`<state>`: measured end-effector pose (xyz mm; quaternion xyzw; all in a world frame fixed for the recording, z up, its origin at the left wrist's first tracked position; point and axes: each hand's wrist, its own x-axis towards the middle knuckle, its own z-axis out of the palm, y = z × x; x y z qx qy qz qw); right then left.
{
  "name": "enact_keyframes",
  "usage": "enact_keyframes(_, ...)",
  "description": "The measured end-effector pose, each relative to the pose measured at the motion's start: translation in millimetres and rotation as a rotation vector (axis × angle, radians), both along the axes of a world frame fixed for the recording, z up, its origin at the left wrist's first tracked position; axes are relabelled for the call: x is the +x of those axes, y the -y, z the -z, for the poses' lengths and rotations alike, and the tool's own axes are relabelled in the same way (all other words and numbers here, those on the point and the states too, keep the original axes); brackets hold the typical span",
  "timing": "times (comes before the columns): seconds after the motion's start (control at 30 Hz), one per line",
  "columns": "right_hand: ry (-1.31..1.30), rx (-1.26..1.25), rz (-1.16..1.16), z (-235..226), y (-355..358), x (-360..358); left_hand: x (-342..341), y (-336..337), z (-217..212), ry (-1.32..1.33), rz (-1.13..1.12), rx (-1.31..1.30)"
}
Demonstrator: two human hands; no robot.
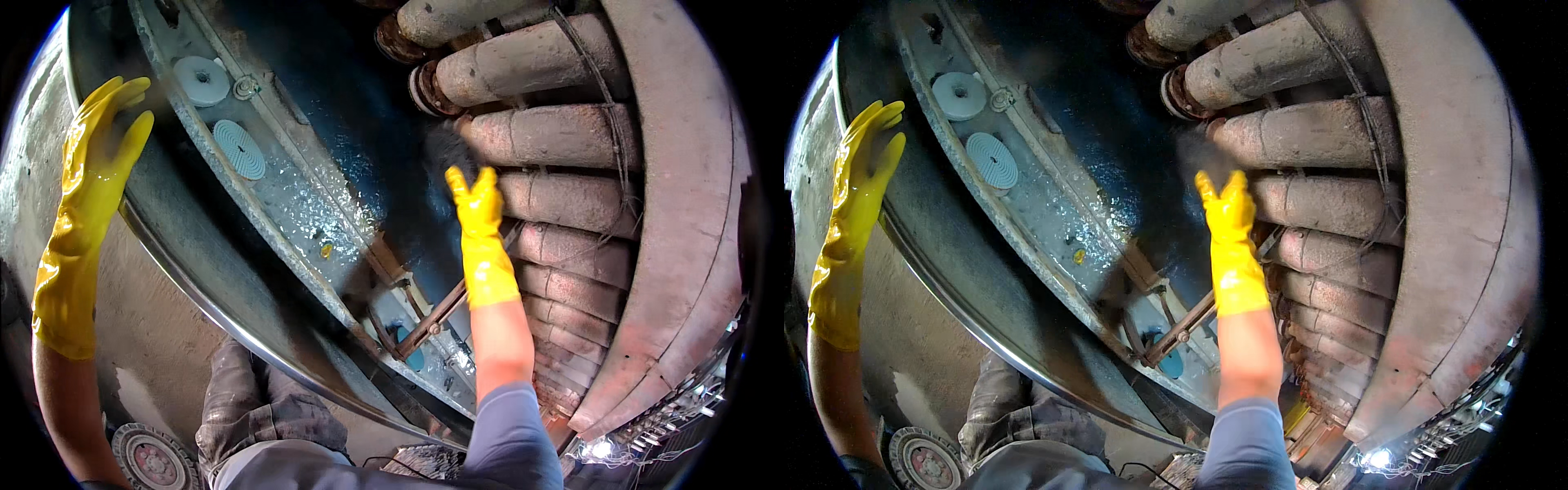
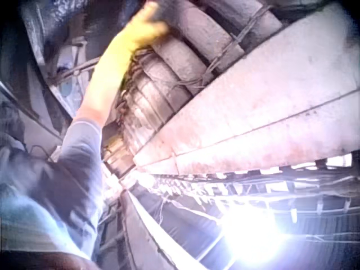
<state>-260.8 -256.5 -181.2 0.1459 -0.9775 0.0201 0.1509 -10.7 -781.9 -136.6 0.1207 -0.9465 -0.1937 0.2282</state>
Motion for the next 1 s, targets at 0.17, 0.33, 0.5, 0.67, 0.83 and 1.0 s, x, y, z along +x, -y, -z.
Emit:
enact_keyframes(0.17, 0.16, -0.119, -0.007, -17, 18, 20, 15, 12, 13, 0.077, -0.012, -0.02)
enact_keyframes(0.33, -0.226, -0.704, -0.215, -111, 68, 3, 9, 14, 22, 0.118, -0.064, 0.063)
enact_keyframes(0.5, -0.099, 0.004, -0.052, -2, 1, -9, 0, 21, 25, 0.081, -0.009, 0.014)
enact_keyframes(0.67, 0.037, -0.037, -0.152, 14, -11, 35, 6, 14, 11, 0.118, -0.06, -0.149)
enact_keyframes(0.83, 0.171, -0.276, -0.071, -31, 25, 52, 14, 20, 19, 0.177, -0.109, -0.205)
enact_keyframes(1.0, 0.597, -1.124, 0.185, -28, 50, 91, 7, 19, 15, 0.161, -0.133, -0.215)
